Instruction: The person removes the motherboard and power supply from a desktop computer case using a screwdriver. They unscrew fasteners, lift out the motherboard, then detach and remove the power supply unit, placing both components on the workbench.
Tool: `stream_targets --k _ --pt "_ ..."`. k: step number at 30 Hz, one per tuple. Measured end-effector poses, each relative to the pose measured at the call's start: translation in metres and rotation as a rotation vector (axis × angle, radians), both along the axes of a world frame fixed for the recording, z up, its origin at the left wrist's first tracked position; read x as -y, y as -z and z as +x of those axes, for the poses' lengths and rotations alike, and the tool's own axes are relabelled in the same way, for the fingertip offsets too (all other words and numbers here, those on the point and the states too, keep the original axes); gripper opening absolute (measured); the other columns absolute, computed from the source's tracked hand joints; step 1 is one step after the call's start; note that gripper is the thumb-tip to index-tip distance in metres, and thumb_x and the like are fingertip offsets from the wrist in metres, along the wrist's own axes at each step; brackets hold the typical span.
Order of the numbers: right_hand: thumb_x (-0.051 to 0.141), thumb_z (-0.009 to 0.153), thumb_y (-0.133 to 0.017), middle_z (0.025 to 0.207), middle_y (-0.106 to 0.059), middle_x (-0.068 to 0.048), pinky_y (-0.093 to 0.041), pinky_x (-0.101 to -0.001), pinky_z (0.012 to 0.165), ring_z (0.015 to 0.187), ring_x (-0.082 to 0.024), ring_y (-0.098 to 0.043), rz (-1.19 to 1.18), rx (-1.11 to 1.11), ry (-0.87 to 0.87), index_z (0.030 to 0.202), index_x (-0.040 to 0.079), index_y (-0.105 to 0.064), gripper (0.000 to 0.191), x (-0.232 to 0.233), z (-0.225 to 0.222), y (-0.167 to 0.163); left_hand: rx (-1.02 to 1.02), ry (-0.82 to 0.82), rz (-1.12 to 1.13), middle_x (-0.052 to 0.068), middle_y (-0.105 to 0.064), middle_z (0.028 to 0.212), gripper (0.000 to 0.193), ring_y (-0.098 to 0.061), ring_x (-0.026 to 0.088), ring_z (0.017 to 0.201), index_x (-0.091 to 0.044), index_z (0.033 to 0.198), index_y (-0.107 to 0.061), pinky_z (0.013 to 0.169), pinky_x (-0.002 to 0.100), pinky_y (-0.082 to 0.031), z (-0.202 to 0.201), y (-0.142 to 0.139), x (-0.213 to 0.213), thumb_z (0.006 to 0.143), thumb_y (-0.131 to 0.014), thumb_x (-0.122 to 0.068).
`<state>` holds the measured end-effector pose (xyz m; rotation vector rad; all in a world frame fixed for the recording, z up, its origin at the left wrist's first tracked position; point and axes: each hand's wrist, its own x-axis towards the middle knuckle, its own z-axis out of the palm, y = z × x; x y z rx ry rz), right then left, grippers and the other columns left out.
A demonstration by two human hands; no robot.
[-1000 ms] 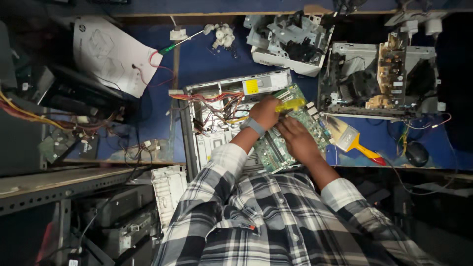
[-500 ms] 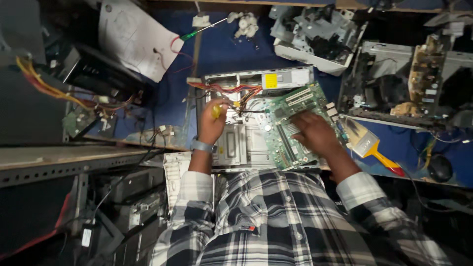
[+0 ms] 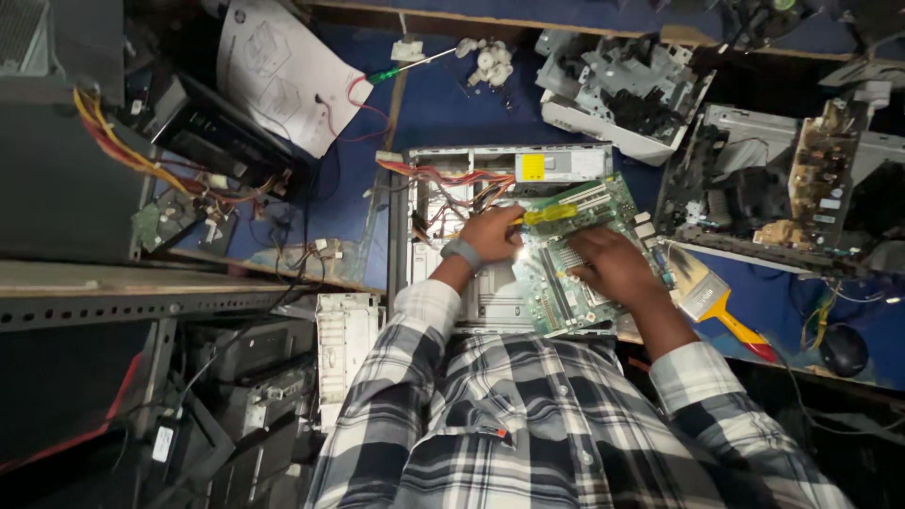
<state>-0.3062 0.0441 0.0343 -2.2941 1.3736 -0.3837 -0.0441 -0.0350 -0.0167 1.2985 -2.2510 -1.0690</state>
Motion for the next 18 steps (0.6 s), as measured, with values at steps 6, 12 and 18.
stream_targets --k 6,12,18 --pt "0.022 0.077 -0.080 0.123 -0.068 -0.015 -0.049 -0.0455 0.100 0.117 -0.037 -0.062 0.013 0.019 0.027 0.120 0.007 -0.067 0.048 0.000 -0.003 0.002 0.049 0.002 -0.096 0.014 -0.070 0.091 0.015 -0.068 0.040 0.085 -0.013 0.099 -0.065 0.071 0.052 -0.053 -0.011 -0.002 0.007 0.090 -0.065 -0.024" --pt "0.025 0.078 -0.078 0.125 -0.067 -0.015 -0.048 -0.0458 0.101 0.118 -0.036 -0.061 0.013 -0.016 0.047 0.124 0.007 -0.067 0.051 -0.003 -0.001 0.006 0.131 0.024 -0.174 0.012 -0.068 0.094 0.020 -0.068 0.038 0.087 -0.013 0.093 -0.063 0.072 0.051 -0.054 -0.013 -0.001 0.010 0.075 -0.071 -0.018" --pt "0.028 0.080 -0.078 0.124 -0.067 -0.014 -0.047 -0.0455 0.103 0.119 -0.035 -0.060 0.026 -0.020 0.046 0.123 0.008 -0.067 0.049 -0.002 -0.002 0.008 0.086 -0.020 -0.214 0.012 -0.069 0.105 0.037 -0.068 0.037 0.095 -0.014 0.108 -0.064 0.075 0.049 -0.055 -0.008 0.009 0.002 0.073 -0.074 -0.011"
